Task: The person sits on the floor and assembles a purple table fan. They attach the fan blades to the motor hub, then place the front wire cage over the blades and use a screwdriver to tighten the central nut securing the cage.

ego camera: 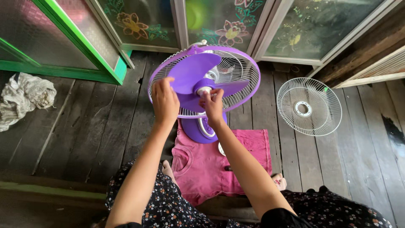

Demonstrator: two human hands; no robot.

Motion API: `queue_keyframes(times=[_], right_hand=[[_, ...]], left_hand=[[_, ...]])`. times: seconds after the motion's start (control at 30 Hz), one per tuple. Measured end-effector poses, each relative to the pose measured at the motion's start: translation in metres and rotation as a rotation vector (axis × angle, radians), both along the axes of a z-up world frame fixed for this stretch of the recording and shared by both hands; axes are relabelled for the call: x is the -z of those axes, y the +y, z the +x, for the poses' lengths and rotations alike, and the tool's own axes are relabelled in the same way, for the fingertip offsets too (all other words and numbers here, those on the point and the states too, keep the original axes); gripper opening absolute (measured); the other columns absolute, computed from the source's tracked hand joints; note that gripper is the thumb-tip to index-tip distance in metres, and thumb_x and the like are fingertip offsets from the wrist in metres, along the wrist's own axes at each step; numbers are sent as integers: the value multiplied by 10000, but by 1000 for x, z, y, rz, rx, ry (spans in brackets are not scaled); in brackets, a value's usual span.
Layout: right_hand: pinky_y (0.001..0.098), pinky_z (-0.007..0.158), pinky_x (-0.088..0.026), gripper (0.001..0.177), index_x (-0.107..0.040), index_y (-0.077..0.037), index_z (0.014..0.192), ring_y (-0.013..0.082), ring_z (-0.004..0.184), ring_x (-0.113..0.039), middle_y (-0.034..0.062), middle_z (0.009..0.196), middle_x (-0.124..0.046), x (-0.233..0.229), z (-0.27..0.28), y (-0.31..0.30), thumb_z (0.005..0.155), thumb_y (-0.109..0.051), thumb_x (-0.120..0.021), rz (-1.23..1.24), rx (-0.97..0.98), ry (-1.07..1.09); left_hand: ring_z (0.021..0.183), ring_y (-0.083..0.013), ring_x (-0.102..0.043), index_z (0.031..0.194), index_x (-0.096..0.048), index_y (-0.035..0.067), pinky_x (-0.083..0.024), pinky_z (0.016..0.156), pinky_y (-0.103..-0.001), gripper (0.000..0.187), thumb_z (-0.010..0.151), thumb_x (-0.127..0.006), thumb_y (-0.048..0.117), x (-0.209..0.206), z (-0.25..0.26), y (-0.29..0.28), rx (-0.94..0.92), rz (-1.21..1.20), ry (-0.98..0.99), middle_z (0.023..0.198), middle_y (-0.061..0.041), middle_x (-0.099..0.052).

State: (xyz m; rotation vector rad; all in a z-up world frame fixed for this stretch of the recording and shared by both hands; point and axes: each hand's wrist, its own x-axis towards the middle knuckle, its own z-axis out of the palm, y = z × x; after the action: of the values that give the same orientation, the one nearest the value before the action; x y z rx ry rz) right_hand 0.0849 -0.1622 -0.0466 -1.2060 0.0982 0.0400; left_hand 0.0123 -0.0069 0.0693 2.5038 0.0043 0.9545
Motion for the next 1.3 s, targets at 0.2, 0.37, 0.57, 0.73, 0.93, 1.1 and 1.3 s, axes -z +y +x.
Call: queue_keyframes(times=[0.2, 0.37, 0.57, 0.73, 0.93, 1.1, 1.3], right_hand=[[488, 779, -514, 286, -533, -95, 1164, 400, 967, -561, 238, 1084, -525, -28, -29, -4, 935, -109, -704, -1077, 238, -567], [503, 876, -515, 368, -528, -71, 1216, 385, 1036, -531, 215, 1150, -472, -41, -38, -1, 886, -81, -689, -1017, 310, -707], [362, 588, -549, 279, -376, -118, 1172, 211, 713, -616, 123, 931, -565, -39, -20, 3, 1042, -273, -569, -155, 117, 69], [394, 586, -593, 304, -274, -174, 1094, 222, 620, -655, 127, 838, -592, -35, -9, 9, 1016, -324, -528, 216, 72, 242], [365, 596, -555, 321, -285, -186, 1124, 197, 638, -625, 107, 844, -573, -34, -13, 16, 1040, -360, -541, 189, 94, 179], [351, 559, -551, 332, -276, -156, 1082, 182, 593, -592, 107, 804, -550, -29, -9, 22, 1035, -400, -496, 382, 161, 298], [276, 463, -422, 364, -284, -136, 1059, 114, 504, -447, 89, 738, -498, -8, 1, 19, 1053, -399, -535, 269, 234, 137]], left_hand=[[1322, -437, -439, 1284, -519, 37, -400, 1122, -555, 445, 864, -653, -20, -8, -18, -15, 39, 74, -151, 1388, -238, -472], [1285, -451, -438, 1350, -459, -19, -371, 1104, -588, 516, 893, -691, 44, -25, -13, -22, 67, -104, -195, 1326, -247, -479], [1175, -409, -520, 1311, -515, 52, -438, 1029, -534, 428, 922, -692, 31, -35, 1, -11, 26, -172, -142, 1223, -179, -528], [1142, -384, -554, 1317, -539, 38, -486, 972, -497, 475, 865, -610, -90, -30, 3, -3, 27, -166, -49, 1200, -183, -530], [1111, -360, -581, 1288, -565, 33, -504, 959, -492, 378, 923, -624, -47, -27, 0, 1, 37, -126, -129, 1158, -162, -548], [980, -374, -662, 1204, -576, 59, -544, 846, -490, 199, 1007, -602, 43, -23, 0, 4, 8, -122, -110, 1059, -172, -652], [799, -379, -720, 1157, -589, 122, -560, 648, -518, 137, 1021, -601, 134, -16, 0, 5, -16, -154, -13, 925, -149, -743]])
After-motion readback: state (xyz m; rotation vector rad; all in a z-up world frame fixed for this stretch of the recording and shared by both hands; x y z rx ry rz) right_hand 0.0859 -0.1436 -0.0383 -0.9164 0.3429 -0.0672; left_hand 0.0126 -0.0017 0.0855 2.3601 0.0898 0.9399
